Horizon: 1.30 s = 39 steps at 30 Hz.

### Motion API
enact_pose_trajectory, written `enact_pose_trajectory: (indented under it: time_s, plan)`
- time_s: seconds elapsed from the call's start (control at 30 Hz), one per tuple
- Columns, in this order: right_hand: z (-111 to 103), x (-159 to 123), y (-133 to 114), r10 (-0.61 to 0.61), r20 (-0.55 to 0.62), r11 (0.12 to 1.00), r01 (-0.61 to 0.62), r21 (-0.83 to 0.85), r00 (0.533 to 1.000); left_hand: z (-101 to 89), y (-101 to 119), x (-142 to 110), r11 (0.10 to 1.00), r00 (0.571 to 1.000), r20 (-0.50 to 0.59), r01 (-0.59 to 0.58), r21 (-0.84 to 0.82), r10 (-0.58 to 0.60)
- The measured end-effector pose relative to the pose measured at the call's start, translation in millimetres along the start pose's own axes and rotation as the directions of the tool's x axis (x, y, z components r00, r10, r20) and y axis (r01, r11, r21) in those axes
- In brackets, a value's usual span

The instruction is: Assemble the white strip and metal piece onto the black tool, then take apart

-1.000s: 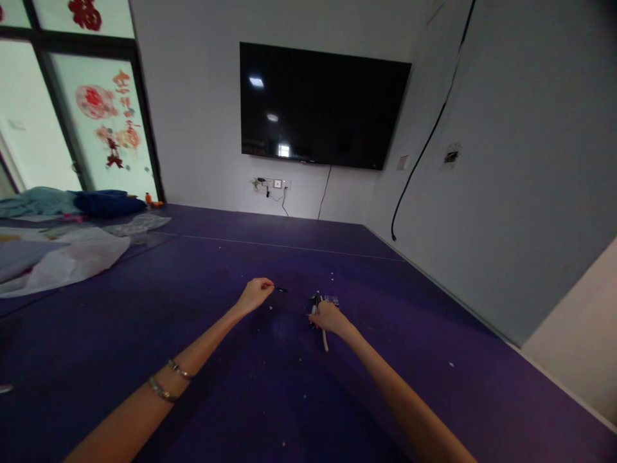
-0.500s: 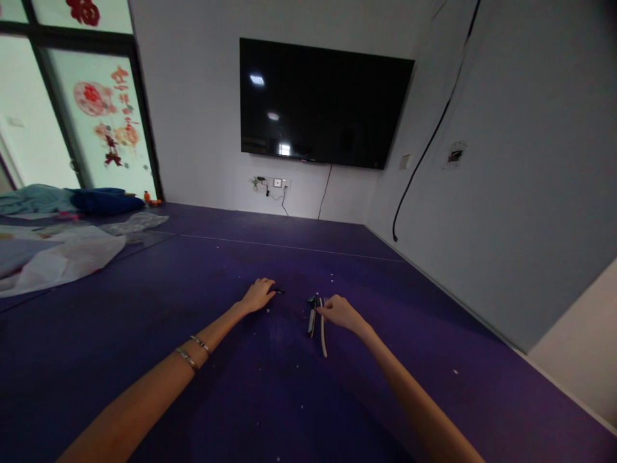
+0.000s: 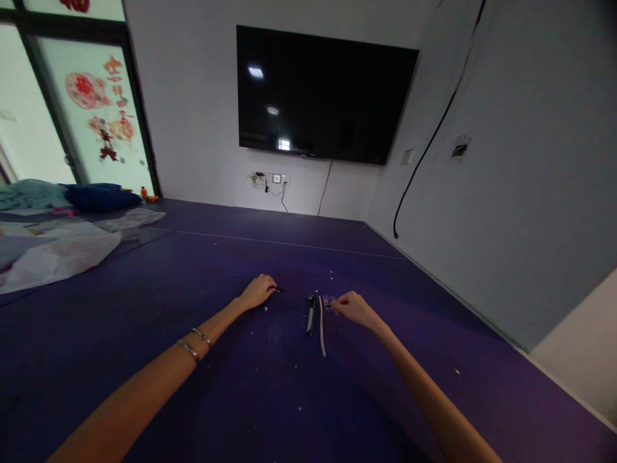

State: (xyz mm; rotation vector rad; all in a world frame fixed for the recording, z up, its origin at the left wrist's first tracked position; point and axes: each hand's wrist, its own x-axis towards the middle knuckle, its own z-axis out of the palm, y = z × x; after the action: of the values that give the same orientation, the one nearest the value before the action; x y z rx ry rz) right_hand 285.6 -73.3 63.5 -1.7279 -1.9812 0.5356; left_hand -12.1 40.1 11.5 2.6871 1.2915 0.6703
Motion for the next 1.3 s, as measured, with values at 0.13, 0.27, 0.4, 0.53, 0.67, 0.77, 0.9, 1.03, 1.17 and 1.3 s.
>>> enact_pose_trajectory:
  time_s: [0.13,0.27,0.4,0.53,0.67,0.77,0.9,1.03,1.17,1.3]
  plan:
    - [2.4,1.2,4.5,-0.018,0.005,0.999,0.017,0.028,1.0,1.4,-0.7,1.2,0.995,0.999,-0.028,-0.042,0.095,0.044]
    - [4.0,2.3,7.4,-0.031,0.004,0.999,0.031,0.04,1.0,1.1,-1.2,1.9,0.994,0.998,-0.037,-0.044,0.098,0.048]
    - [2.8,2.9,7.1,-0.041,0.002,0.997,0.04,0.063,0.999,-0.1,-0.7,1.2,0.994,0.997,-0.035,-0.068,0.089,0.072]
    - [-1.2,3.6,5.8,-0.053,-0.046,0.992,0.058,0.11,0.998,-3.0,3.9,1.6,0.994,0.994,-0.068,-0.086,0.063,0.09]
    - [-5.8,3.1,0.3,-0.084,-0.091,0.985,0.096,0.142,0.992,-9.6,20.4,7.6,0.989,0.98,-0.134,-0.145,0.009,0.145]
    - [-7.3,2.8,-5.9,-0.12,-0.093,0.972,0.136,0.193,0.988,-15.4,45.5,14.5,0.971,0.96,-0.151,-0.238,-0.006,0.234]
    - [-6.4,5.5,-9.0,-0.134,-0.111,0.952,0.159,0.26,0.985,-20.2,87.0,20.2,0.936,0.928,-0.138,-0.351,-0.009,0.346]
    - [-7.1,8.3,-5.1,-0.125,-0.137,0.94,0.161,0.301,0.983,-18.9,116.3,20.6,0.921,0.914,-0.133,-0.39,-0.02,0.384]
    - [-10.0,8.6,0.5,-0.105,-0.113,0.937,0.136,0.322,0.988,-13.5,128.4,20.9,0.914,0.906,-0.132,-0.406,-0.01,0.401]
    - [-11.5,8.5,3.4,-0.103,-0.099,0.936,0.13,0.327,0.99,-8.7,134.3,22.4,0.908,0.902,-0.121,-0.42,-0.011,0.415]
